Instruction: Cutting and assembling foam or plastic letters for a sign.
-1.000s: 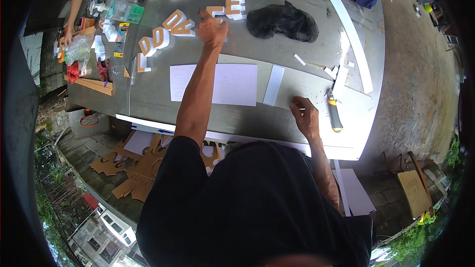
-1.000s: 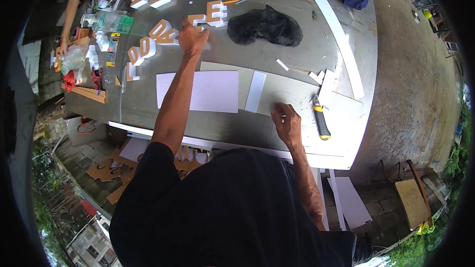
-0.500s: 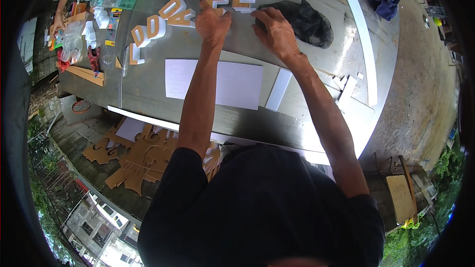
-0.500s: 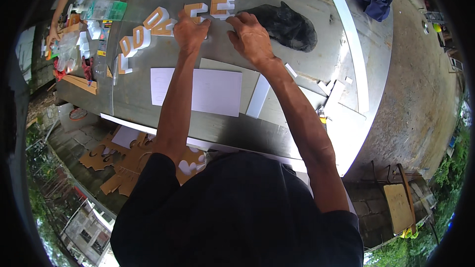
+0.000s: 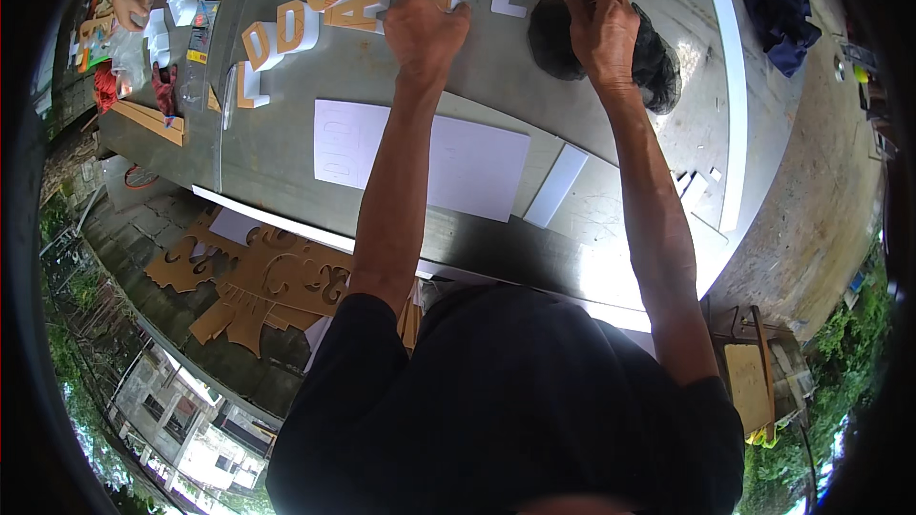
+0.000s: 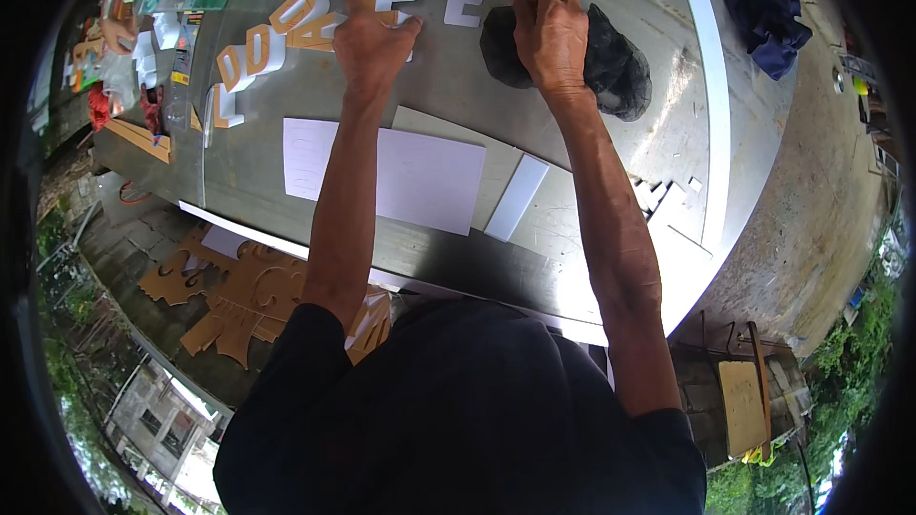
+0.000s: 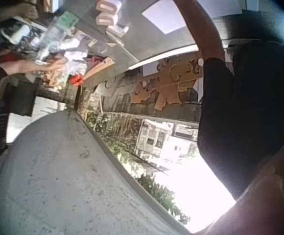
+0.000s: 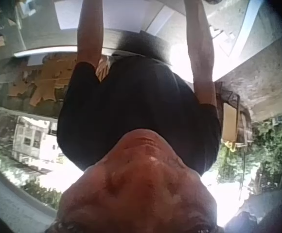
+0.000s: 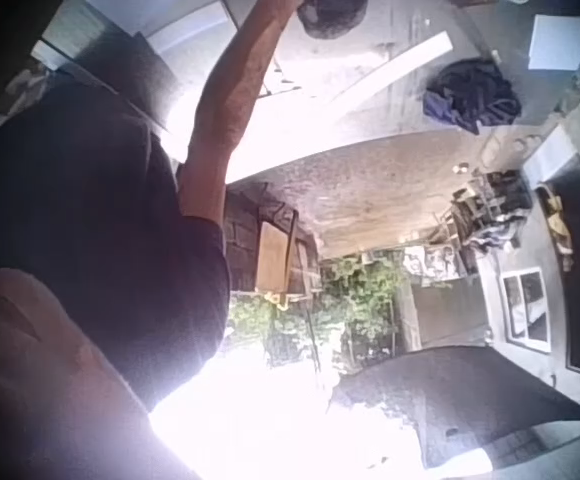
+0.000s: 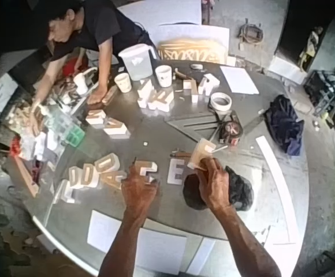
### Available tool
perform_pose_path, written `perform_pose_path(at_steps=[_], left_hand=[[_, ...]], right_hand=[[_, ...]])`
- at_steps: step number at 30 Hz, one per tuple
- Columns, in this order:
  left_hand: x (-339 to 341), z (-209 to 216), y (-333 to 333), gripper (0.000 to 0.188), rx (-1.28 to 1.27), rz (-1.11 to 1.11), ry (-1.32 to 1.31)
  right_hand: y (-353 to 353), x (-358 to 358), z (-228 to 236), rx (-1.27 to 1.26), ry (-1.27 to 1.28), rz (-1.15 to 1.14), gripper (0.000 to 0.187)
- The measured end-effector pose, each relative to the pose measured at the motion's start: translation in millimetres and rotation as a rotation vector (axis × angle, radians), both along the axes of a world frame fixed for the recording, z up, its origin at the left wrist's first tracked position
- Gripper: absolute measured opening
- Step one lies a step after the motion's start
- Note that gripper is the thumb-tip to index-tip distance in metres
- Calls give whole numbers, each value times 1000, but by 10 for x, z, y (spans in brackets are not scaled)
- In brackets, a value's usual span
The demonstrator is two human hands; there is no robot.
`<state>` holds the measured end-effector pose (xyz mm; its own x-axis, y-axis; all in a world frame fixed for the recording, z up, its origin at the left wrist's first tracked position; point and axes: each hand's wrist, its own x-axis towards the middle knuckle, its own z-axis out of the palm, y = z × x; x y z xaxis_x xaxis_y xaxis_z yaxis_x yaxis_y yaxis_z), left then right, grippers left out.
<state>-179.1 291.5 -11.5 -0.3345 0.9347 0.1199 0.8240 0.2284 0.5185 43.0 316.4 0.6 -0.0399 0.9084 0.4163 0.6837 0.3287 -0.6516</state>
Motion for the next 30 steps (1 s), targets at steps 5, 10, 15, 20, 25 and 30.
perform_pose_path(at_steps=[5,10,15,20,25,30], left_hand=[[25,47,1,71,-24,5,-8],[27,55,16,66,-31,7,-10],[2,51,-1,65,-8,9,2],[12,153,-10,66,-39,9,-37],[-213,328,-10,71,-77,52,-578],[-455,272,8,77,-257,125,-726]], right_hand=[[-42,85,54,-32,-53,-7,24],[-126,-126,-8,2,-116,80,23],[-146,-261,-83,26,-175,144,24],[-136,-264,-245,-23,-220,182,25],[-151,-243,-265,-85,-159,153,24],[-161,-226,-233,-99,-127,156,23]])
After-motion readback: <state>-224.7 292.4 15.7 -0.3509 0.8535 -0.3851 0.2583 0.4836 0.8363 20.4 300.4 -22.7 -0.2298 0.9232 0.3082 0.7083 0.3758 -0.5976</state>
